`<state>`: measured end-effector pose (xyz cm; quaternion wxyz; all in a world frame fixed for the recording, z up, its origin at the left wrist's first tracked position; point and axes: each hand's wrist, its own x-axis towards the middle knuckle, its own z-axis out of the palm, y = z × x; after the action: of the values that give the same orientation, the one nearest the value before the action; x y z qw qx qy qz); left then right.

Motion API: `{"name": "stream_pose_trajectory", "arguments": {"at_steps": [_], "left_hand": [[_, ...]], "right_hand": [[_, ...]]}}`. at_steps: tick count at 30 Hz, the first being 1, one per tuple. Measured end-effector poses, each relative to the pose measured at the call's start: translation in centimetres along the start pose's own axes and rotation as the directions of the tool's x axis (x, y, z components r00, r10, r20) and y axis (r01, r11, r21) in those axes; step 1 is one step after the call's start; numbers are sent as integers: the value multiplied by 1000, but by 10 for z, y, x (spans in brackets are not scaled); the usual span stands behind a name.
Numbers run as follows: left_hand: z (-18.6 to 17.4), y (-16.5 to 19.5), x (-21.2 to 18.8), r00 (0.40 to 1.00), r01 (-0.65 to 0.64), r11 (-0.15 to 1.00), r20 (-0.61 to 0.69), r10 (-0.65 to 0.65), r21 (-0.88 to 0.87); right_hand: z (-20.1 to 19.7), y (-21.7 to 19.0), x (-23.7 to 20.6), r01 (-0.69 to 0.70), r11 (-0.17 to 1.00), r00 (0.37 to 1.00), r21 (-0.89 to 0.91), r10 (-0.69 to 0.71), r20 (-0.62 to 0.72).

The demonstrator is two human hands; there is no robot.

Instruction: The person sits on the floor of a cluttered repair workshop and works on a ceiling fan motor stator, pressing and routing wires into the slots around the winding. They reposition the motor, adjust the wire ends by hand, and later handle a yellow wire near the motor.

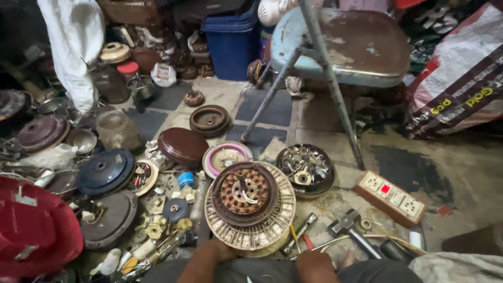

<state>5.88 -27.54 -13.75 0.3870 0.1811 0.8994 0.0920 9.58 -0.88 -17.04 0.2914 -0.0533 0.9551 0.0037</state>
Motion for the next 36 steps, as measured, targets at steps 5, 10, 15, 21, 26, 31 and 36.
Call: {"name": "stream_pose_trajectory", "arguments": {"at_steps": [5, 10, 15, 21, 26, 31, 36], "left_hand": [[-43, -30, -57, 831, 518, 854, -269, -487, 53], [-69, -67, -150, 754, 570, 773, -552, -357, 279], [-12, -59, -197, 395, 817, 492, -914, -98, 300], [84, 7, -122, 247, 132, 837, -836, 491, 531], [136, 49, -39, 240, 209, 780, -804, 544, 590], [146, 52, -46, 483, -66, 963, -836, 260, 262], [96, 45, -94, 296, -589, 633, -863, -410, -503]], "right_hand": [[-9, 4, -13, 95, 995, 995, -17, -95, 28], [-14, 0, -20, 32, 999, 999, 18, -33, 20], [-25, -9, -40, 60, 993, 970, -100, -82, -231], [-50, -56, -88, 743, 281, 669, 607, -311, -675], [-55, -95, -93, 411, -92, 800, 907, -441, -407], [-45, -93, -83, 355, -189, 884, 916, -251, -394], [-25, -96, -85, 463, -280, 851, 841, -124, -510]]}}
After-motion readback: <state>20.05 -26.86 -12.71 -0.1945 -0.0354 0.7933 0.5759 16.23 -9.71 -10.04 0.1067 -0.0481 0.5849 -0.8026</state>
